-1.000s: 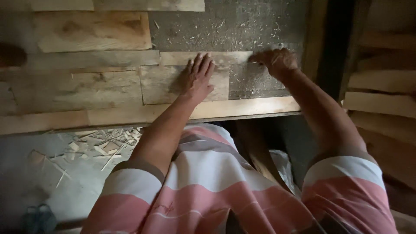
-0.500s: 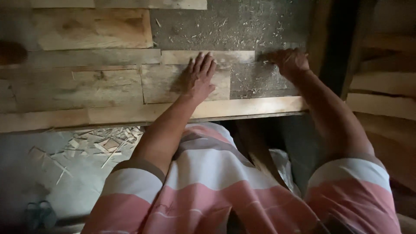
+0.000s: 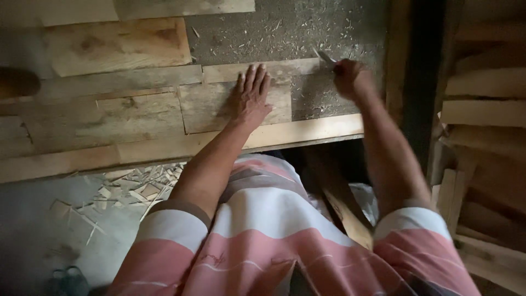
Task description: Fitting and cutting small wood planks into a frame on the floor using a utility knife.
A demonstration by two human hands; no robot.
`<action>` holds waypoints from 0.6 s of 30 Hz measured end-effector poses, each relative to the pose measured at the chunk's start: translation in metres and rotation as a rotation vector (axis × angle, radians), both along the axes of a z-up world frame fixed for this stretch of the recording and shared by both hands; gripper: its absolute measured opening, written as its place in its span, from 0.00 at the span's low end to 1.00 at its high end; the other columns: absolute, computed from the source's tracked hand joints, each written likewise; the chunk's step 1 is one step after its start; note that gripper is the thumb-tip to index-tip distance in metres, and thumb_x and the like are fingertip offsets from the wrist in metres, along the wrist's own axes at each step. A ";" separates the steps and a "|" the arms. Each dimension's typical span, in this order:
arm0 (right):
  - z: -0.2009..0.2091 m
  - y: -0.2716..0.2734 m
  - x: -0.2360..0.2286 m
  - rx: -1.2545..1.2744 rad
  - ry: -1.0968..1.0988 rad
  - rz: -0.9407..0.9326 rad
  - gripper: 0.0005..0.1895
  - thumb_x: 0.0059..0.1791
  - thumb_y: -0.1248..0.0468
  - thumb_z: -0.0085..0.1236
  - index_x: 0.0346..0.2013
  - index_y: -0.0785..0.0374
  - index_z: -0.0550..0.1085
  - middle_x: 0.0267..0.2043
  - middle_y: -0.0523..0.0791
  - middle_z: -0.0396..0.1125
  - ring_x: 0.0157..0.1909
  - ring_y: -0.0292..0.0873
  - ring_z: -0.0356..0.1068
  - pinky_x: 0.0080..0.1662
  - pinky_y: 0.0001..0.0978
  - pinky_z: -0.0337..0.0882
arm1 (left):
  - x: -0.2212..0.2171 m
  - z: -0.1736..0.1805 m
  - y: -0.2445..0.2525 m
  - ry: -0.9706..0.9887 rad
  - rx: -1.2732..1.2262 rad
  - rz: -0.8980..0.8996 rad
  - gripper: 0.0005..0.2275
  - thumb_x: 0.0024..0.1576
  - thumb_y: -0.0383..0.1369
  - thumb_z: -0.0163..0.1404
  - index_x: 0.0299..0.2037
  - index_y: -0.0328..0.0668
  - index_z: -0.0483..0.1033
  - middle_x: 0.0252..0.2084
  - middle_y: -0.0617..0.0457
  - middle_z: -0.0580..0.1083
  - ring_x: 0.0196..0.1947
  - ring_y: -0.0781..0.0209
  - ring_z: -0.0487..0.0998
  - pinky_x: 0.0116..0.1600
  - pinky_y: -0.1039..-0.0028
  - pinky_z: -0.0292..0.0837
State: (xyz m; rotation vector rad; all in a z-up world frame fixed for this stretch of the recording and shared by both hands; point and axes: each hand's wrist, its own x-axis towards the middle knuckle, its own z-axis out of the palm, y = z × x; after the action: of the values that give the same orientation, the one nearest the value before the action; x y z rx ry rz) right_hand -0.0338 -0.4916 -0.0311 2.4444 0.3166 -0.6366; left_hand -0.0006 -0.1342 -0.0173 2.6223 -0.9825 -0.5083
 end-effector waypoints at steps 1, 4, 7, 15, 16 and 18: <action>0.004 0.020 -0.006 0.001 -0.001 -0.004 0.15 0.58 0.57 0.41 0.37 0.58 0.75 0.31 0.46 0.69 0.22 0.35 0.65 0.18 0.31 0.67 | -0.001 0.001 0.001 -0.001 0.001 -0.004 0.46 0.53 0.50 0.59 0.77 0.38 0.47 0.80 0.44 0.42 0.79 0.41 0.38 0.78 0.47 0.32; 0.021 0.072 -0.018 0.851 -0.119 -0.809 0.24 0.65 0.52 0.33 0.39 0.64 0.72 0.29 0.51 0.67 0.24 0.42 0.61 0.23 0.37 0.66 | -0.003 0.001 0.001 -0.047 0.050 -0.049 0.44 0.55 0.51 0.57 0.76 0.39 0.48 0.80 0.43 0.42 0.79 0.40 0.38 0.78 0.46 0.32; 0.030 0.103 -0.014 1.070 -0.325 -0.988 0.20 0.58 0.51 0.43 0.37 0.62 0.75 0.28 0.50 0.73 0.26 0.41 0.69 0.27 0.39 0.66 | -0.002 -0.003 -0.002 -0.072 0.064 -0.044 0.43 0.57 0.52 0.55 0.77 0.38 0.49 0.80 0.41 0.41 0.79 0.39 0.38 0.78 0.46 0.32; 0.030 0.131 0.013 0.860 -0.592 -1.193 0.20 0.40 0.46 0.67 0.34 0.58 0.80 0.33 0.53 0.75 0.37 0.55 0.77 0.40 0.46 0.73 | 0.006 0.015 0.000 -0.054 0.145 -0.074 0.41 0.57 0.53 0.54 0.75 0.37 0.50 0.79 0.41 0.40 0.78 0.37 0.38 0.77 0.45 0.35; 0.026 0.133 0.008 0.861 -0.581 -1.195 0.20 0.40 0.46 0.67 0.34 0.58 0.80 0.33 0.53 0.75 0.37 0.55 0.77 0.40 0.46 0.73 | 0.001 0.013 0.001 -0.047 0.151 -0.071 0.41 0.57 0.53 0.54 0.75 0.37 0.50 0.79 0.41 0.40 0.78 0.37 0.38 0.77 0.45 0.35; 0.022 0.133 0.009 0.772 -0.696 -1.105 0.23 0.39 0.45 0.68 0.38 0.57 0.80 0.36 0.53 0.76 0.38 0.57 0.76 0.40 0.47 0.73 | -0.001 0.010 0.000 -0.095 0.125 -0.087 0.40 0.59 0.52 0.53 0.76 0.37 0.51 0.80 0.40 0.41 0.79 0.37 0.39 0.77 0.46 0.37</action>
State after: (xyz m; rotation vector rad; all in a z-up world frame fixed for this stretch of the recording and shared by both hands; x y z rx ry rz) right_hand -0.0248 -0.3586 -0.0090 3.2460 -1.3742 0.0389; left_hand -0.0017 -0.1341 -0.0070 2.7461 -1.1337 -0.4835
